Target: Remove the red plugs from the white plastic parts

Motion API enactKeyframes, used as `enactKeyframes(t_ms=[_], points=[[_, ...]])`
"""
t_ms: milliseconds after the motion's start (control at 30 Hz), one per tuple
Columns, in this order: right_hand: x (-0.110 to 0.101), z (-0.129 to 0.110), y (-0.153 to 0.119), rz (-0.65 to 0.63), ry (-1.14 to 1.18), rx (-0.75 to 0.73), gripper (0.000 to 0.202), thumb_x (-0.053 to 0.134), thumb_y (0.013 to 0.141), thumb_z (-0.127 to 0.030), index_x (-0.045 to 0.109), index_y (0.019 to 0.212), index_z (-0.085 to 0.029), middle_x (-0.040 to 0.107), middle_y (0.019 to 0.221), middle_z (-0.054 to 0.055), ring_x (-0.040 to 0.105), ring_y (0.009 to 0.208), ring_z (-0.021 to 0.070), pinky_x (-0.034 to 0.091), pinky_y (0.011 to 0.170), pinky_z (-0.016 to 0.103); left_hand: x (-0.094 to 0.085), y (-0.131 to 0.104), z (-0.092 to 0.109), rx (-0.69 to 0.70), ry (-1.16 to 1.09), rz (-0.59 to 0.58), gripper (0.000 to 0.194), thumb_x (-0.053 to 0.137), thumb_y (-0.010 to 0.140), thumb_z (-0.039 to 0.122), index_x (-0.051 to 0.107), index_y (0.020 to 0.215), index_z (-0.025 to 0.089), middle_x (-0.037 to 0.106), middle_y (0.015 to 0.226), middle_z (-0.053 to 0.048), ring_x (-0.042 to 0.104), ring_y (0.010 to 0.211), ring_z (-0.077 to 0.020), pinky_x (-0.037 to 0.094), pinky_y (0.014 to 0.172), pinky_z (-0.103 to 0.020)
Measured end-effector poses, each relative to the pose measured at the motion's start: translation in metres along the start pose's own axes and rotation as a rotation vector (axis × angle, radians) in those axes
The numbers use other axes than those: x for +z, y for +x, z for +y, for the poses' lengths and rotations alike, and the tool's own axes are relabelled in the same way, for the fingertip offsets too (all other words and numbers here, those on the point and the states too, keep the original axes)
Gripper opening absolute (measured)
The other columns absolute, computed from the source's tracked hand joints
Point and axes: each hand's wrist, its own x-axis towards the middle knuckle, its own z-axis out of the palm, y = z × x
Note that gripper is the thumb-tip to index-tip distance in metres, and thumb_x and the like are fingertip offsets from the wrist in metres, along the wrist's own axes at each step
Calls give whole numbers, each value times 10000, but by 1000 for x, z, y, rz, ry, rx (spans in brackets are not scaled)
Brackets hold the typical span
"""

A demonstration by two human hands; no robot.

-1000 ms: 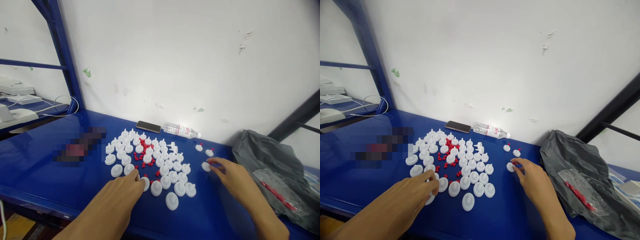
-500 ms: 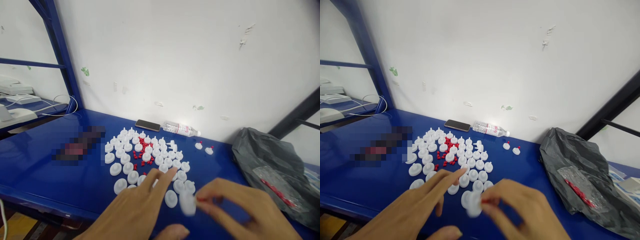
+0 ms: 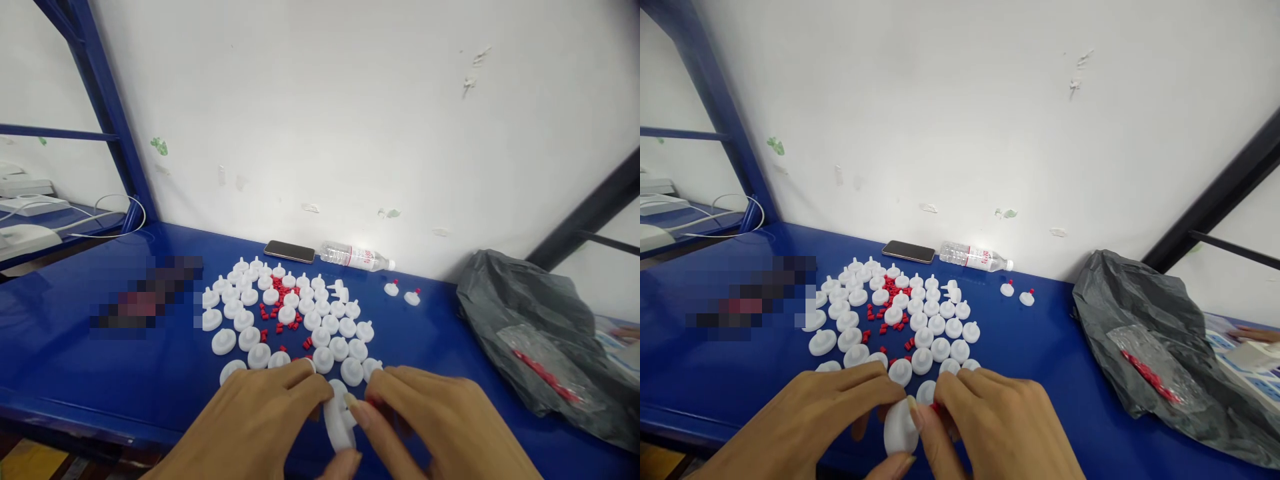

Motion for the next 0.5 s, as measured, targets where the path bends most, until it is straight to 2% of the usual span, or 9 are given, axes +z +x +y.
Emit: enactKeyframes(t_ms=[67,233,333,500], points=[[1,-2,0,-34,42,20,324,504,1042,-327,542,729,-249,646,632,-56,629,537,109,453,538,219,2,1,0,-1,-2,17,176,646,867,388,727,992,294,778,1014,-22,715,788,-202,582,710,-280],[0,-4,4,-65,128,41,311,449,1062,-301,565,777,-251,685,731,-40,660,646,118,467,617,212,4,4,1,9,12,23,327,635,892,321,665,1218,311,766,1108,-15,731,804,-210,593,711,-295],[2,-3,6,-39,127,20,300,459,1052,-284,559,772,-246,681,725,-39,644,621,109,434,572,206,3,7,0,33,-1,11,303,647,907,341,660,1208,302,763,1115,-12,736,823,-210,585,686,-285],[8,-6,4,-10,92,-10,342,496,1035,-325,535,705,-244,629,605,-46,588,506,107,423,525,215,2,5,0,36,-40,-33,211,662,921,383,693,1110,293,768,1059,-1,716,802,-188,574,701,-274]])
